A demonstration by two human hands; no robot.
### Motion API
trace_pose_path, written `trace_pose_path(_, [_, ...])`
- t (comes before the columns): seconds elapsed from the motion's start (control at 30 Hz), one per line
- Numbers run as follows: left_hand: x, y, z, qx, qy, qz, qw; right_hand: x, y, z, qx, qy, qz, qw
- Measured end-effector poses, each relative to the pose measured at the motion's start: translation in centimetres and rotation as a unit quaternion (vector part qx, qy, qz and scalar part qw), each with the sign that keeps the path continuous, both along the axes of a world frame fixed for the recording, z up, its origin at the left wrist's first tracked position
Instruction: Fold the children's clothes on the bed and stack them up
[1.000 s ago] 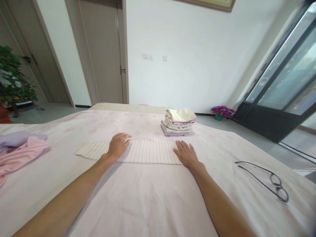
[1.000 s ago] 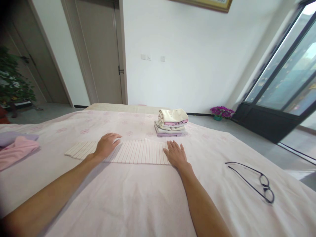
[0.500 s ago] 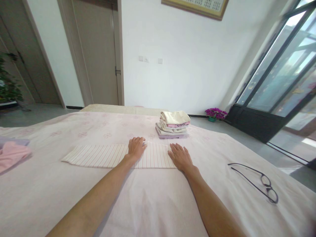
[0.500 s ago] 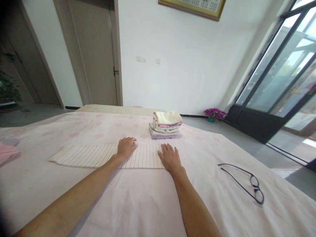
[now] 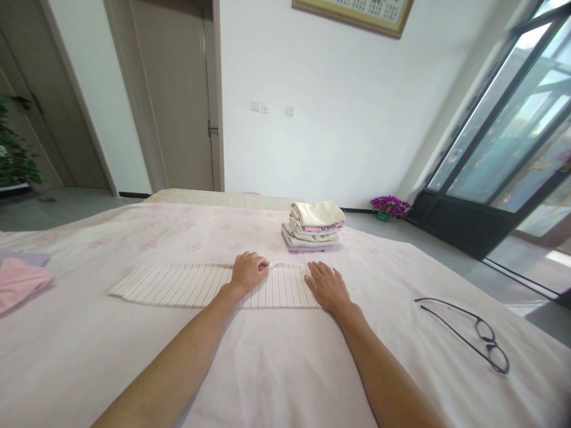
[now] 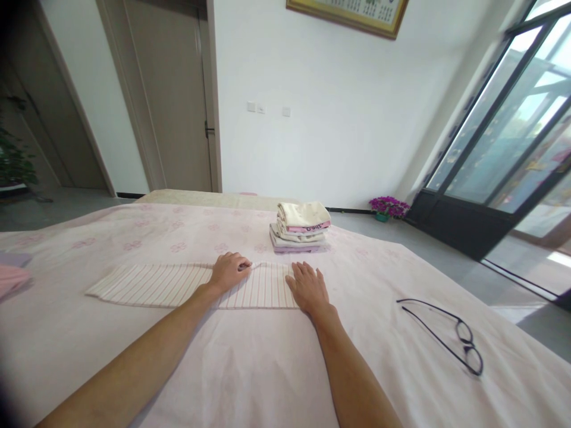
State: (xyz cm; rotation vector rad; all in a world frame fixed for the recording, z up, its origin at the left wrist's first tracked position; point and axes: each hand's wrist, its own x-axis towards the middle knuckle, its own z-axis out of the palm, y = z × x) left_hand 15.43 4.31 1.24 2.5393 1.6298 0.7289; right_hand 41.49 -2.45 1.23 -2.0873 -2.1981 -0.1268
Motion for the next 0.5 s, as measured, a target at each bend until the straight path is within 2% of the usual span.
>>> trace_pose_path(0.23, [-0.3, 1.0, -0.1, -0.015, 0.010, 0.003, 1.000, 0.0, 0.1, 0.0, 0.003, 0.002, 0.002, 1.000])
trace_pose_path(0.5, [0.2, 2.1, -0.6, 0.016, 0.031, 0.057, 0.998, 0.0, 0.1, -0.2, -0.006, -0.007, 0.001, 1.000])
